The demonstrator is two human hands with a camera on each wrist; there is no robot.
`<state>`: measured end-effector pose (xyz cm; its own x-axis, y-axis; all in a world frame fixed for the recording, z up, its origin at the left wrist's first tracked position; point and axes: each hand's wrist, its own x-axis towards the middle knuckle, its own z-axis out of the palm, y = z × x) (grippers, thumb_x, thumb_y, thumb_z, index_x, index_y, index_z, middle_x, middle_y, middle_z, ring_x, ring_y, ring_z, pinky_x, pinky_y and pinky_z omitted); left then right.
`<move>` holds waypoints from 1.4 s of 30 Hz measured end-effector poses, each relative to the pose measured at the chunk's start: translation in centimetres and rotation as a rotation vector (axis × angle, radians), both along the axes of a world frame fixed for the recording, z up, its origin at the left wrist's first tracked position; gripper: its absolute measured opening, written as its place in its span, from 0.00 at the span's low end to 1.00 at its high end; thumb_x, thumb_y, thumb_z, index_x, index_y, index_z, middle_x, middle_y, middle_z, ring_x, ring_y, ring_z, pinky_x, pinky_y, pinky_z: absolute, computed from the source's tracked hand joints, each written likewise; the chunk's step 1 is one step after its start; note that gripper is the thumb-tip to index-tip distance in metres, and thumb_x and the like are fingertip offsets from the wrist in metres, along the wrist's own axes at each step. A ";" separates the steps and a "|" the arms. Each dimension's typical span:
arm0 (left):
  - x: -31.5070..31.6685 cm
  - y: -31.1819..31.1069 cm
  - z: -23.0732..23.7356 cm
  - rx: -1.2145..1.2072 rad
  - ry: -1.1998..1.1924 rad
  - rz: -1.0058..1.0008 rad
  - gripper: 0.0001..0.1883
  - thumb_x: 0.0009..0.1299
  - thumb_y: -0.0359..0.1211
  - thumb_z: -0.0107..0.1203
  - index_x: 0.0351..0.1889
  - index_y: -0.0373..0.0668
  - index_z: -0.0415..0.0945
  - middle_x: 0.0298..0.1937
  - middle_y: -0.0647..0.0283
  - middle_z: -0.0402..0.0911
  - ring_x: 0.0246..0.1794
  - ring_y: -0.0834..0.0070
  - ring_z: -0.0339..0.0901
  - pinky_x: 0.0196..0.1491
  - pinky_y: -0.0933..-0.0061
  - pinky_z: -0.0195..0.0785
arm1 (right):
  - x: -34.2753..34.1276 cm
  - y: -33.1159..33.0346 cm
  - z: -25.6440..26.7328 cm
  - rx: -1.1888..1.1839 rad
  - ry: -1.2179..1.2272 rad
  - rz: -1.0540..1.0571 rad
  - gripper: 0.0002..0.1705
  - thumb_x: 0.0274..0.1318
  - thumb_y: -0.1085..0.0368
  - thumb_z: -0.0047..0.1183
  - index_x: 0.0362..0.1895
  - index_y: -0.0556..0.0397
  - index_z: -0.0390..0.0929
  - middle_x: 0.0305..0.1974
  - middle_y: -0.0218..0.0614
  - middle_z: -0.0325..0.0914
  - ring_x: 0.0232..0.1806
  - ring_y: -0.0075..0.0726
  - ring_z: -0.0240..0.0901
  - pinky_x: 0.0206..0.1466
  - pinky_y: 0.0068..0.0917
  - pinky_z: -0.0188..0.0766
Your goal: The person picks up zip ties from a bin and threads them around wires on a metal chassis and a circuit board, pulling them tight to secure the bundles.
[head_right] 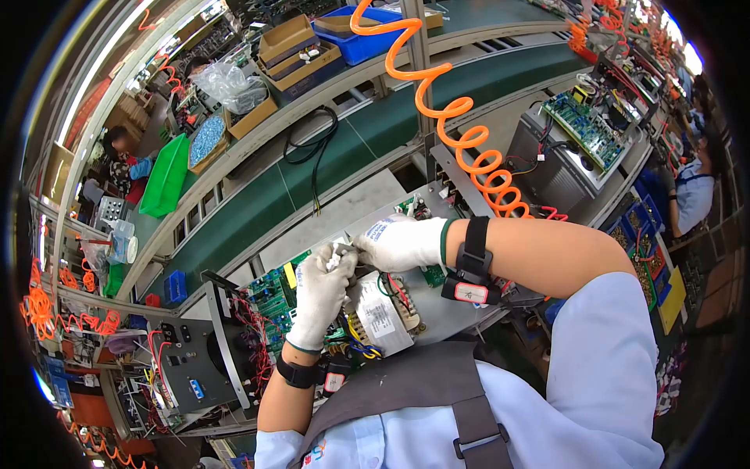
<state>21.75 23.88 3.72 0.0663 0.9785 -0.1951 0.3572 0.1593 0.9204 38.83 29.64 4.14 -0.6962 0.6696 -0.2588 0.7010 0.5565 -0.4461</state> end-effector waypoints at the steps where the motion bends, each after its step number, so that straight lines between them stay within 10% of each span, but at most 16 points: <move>1: 0.0 0.0 0.2 0.002 -0.053 0.016 0.05 0.69 0.31 0.55 0.34 0.39 0.74 0.22 0.74 0.71 0.20 0.89 0.63 0.23 0.84 0.54 | 0.2 -0.1 0.2 -0.070 0.096 -0.066 0.17 0.62 0.57 0.49 0.49 0.54 0.75 0.38 0.44 0.81 0.42 0.47 0.79 0.47 0.36 0.72; 11: 0.7 -0.2 1.9 -0.036 -0.233 0.105 0.08 0.68 0.34 0.57 0.35 0.38 0.74 0.19 0.73 0.72 0.18 0.90 0.65 0.21 0.86 0.55 | 0.4 -0.2 0.7 -0.355 0.431 -0.108 0.12 0.54 0.66 0.57 0.43 0.55 0.78 0.35 0.37 0.80 0.38 0.30 0.75 0.46 0.28 0.71; 18: -2.7 -0.4 4.7 -0.269 -0.245 -0.223 0.12 0.68 0.31 0.56 0.47 0.36 0.80 0.31 0.67 0.84 0.14 0.93 0.56 0.18 0.90 0.48 | 0.4 0.1 0.3 -0.440 0.437 -0.172 0.06 0.51 0.67 0.59 0.34 0.55 0.79 0.26 0.29 0.78 0.30 0.20 0.70 0.36 0.23 0.68; 22: -3.2 -0.9 3.7 -0.155 -0.332 -0.264 0.12 0.66 0.28 0.56 0.46 0.33 0.80 0.37 0.63 0.84 0.27 0.85 0.73 0.32 0.84 0.67 | 0.5 0.4 0.1 -0.451 0.441 -0.172 0.06 0.52 0.68 0.59 0.34 0.56 0.80 0.26 0.28 0.78 0.30 0.19 0.69 0.36 0.22 0.68; 30: -0.7 -1.9 1.2 0.498 0.357 -0.333 0.05 0.67 0.27 0.54 0.39 0.37 0.78 0.36 0.66 0.79 0.34 0.83 0.71 0.37 0.79 0.67 | 0.5 0.6 -0.7 -0.486 0.491 -0.161 0.07 0.53 0.69 0.58 0.37 0.57 0.80 0.29 0.29 0.80 0.32 0.18 0.71 0.37 0.21 0.69; 33: 0.2 -2.7 2.2 0.049 0.063 -0.121 0.05 0.69 0.30 0.53 0.38 0.39 0.75 0.37 0.66 0.79 0.35 0.85 0.69 0.39 0.82 0.64 | 0.6 0.6 -0.8 -0.485 0.509 -0.160 0.07 0.53 0.69 0.57 0.37 0.57 0.81 0.28 0.29 0.80 0.31 0.17 0.71 0.36 0.21 0.69; 38: 0.3 -3.2 1.4 0.071 -0.518 0.015 0.07 0.68 0.27 0.55 0.42 0.36 0.72 0.34 0.66 0.79 0.27 0.84 0.72 0.31 0.85 0.64 | 0.6 0.3 -0.2 -0.481 0.512 -0.187 0.07 0.53 0.68 0.57 0.36 0.57 0.81 0.27 0.28 0.80 0.29 0.18 0.71 0.33 0.21 0.70; 42: 0.3 -2.5 1.5 -0.078 -0.483 0.135 0.22 0.65 0.23 0.55 0.57 0.30 0.62 0.30 0.63 0.79 0.29 0.79 0.79 0.29 0.83 0.69 | 0.5 0.4 -0.1 -0.509 0.493 -0.230 0.09 0.53 0.67 0.59 0.38 0.57 0.81 0.29 0.29 0.80 0.29 0.19 0.72 0.34 0.21 0.71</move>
<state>22.05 21.37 5.25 0.0410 0.9683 -0.2464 -0.1348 0.2497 0.9589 39.35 30.07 4.03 -0.6684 0.6931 -0.2700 0.4266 0.0599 -0.9024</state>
